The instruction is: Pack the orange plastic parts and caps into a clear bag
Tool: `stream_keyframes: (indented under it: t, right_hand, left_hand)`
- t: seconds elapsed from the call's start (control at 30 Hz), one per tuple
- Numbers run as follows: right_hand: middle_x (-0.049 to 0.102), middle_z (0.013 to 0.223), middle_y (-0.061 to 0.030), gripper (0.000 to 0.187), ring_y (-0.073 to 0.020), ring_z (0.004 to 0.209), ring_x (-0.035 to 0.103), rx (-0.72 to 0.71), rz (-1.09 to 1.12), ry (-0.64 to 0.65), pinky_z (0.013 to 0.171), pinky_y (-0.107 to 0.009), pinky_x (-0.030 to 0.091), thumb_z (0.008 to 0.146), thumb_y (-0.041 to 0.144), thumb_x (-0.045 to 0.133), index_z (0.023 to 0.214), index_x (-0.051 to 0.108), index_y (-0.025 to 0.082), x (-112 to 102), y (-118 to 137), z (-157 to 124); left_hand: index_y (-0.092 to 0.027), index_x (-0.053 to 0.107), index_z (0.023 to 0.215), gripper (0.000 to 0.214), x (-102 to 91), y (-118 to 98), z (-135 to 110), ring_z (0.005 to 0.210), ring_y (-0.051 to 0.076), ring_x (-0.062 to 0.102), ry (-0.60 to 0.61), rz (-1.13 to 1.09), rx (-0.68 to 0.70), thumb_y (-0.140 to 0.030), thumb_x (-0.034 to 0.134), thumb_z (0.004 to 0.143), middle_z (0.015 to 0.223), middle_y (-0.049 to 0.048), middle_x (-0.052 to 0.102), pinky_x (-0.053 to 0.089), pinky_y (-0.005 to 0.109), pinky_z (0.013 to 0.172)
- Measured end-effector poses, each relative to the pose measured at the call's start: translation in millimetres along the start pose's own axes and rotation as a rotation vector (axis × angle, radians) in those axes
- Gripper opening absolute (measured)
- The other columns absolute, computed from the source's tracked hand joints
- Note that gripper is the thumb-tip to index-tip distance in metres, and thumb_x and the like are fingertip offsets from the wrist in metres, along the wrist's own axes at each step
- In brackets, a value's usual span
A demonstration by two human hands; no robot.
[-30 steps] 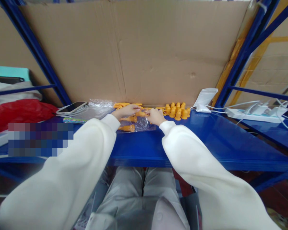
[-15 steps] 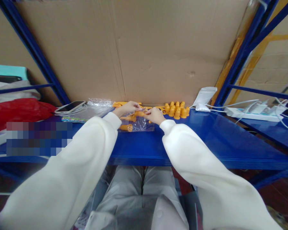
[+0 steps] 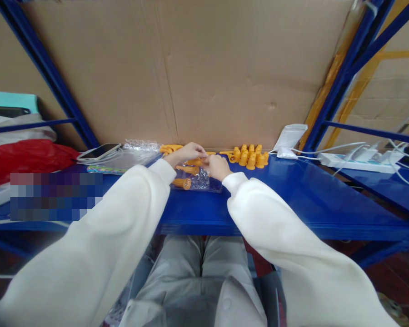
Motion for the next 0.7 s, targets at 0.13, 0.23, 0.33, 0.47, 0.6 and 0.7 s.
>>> stream_keyframes:
  t: [0.13, 0.23, 0.33, 0.47, 0.6, 0.7]
  right_hand:
    - [0.083, 0.104, -0.0164, 0.019, -0.0276, 0.103, 0.077, 0.035, 0.104, 0.003, 0.086, -0.029, 0.051, 0.097, 0.021, 0.066, 0.099, 0.084, 0.014, 0, 1, 4]
    - [0.083, 0.101, -0.0135, 0.022, -0.0259, 0.099, 0.077, 0.018, 0.268, -0.001, 0.088, -0.029, 0.054, 0.092, 0.01, 0.062, 0.098, 0.083, 0.011, 6, -3, 10]
    - [0.082, 0.113, -0.012, 0.034, -0.0246, 0.108, 0.075, -0.072, 0.387, -0.019, 0.096, -0.031, 0.055, 0.085, 0.002, 0.059, 0.107, 0.082, 0.012, 15, -12, 14]
    - [0.075, 0.133, -0.0163, 0.05, -0.0282, 0.127, 0.068, -0.234, 0.266, -0.042, 0.112, -0.042, 0.051, 0.079, -0.003, 0.061, 0.123, 0.078, 0.014, 22, -21, 11]
    - [0.065, 0.146, -0.0219, 0.052, -0.0326, 0.136, 0.06, -0.215, -0.018, -0.01, 0.11, -0.049, 0.05, 0.087, -0.001, 0.055, 0.134, 0.071, 0.013, 17, -16, 1]
    - [0.067, 0.14, -0.0263, 0.05, -0.0345, 0.133, 0.062, -0.11, -0.087, -0.008, 0.107, -0.045, 0.051, 0.091, 0.0, 0.053, 0.139, 0.065, 0.007, 9, -9, -5]
  left_hand:
    - [-0.014, 0.071, 0.058, 0.014, 3.4, 1, 2, 0.065, 0.014, 0.061, -0.016, 0.016, -0.002, -0.005, 0.072, 0.069, 0.06, 0.0001, 0.068, 0.052, 0.027, 0.076]
    - [-0.014, 0.071, 0.059, 0.015, 3.6, 3, 4, 0.065, 0.014, 0.062, -0.022, 0.025, -0.016, -0.002, 0.071, 0.069, 0.06, 0.0003, 0.068, 0.053, 0.027, 0.076]
    - [-0.014, 0.071, 0.061, 0.014, 2.9, 5, 4, 0.066, 0.014, 0.064, -0.025, 0.041, -0.028, -0.004, 0.07, 0.071, 0.062, 0.0007, 0.069, 0.055, 0.028, 0.078]
    - [-0.014, 0.073, 0.064, 0.012, 2.5, 6, 3, 0.071, 0.015, 0.066, -0.059, 0.068, -0.021, -0.009, 0.07, 0.075, 0.067, 0.0012, 0.072, 0.056, 0.027, 0.08]
    - [-0.014, 0.073, 0.065, 0.012, 2.8, 10, 3, 0.073, 0.015, 0.067, -0.104, 0.086, -0.005, -0.012, 0.072, 0.077, 0.069, 0.0016, 0.073, 0.055, 0.026, 0.079]
    - [-0.014, 0.073, 0.067, 0.011, 2.9, 15, 4, 0.07, 0.014, 0.065, -0.118, 0.083, -0.002, -0.013, 0.072, 0.077, 0.068, 0.0018, 0.073, 0.054, 0.025, 0.075]
Point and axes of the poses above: each hand's wrist, its own z-axis towards the middle knuckle, its own x-axis out of the palm, y = z × x, the point moved 1 cm from there along z, towards the middle knuckle
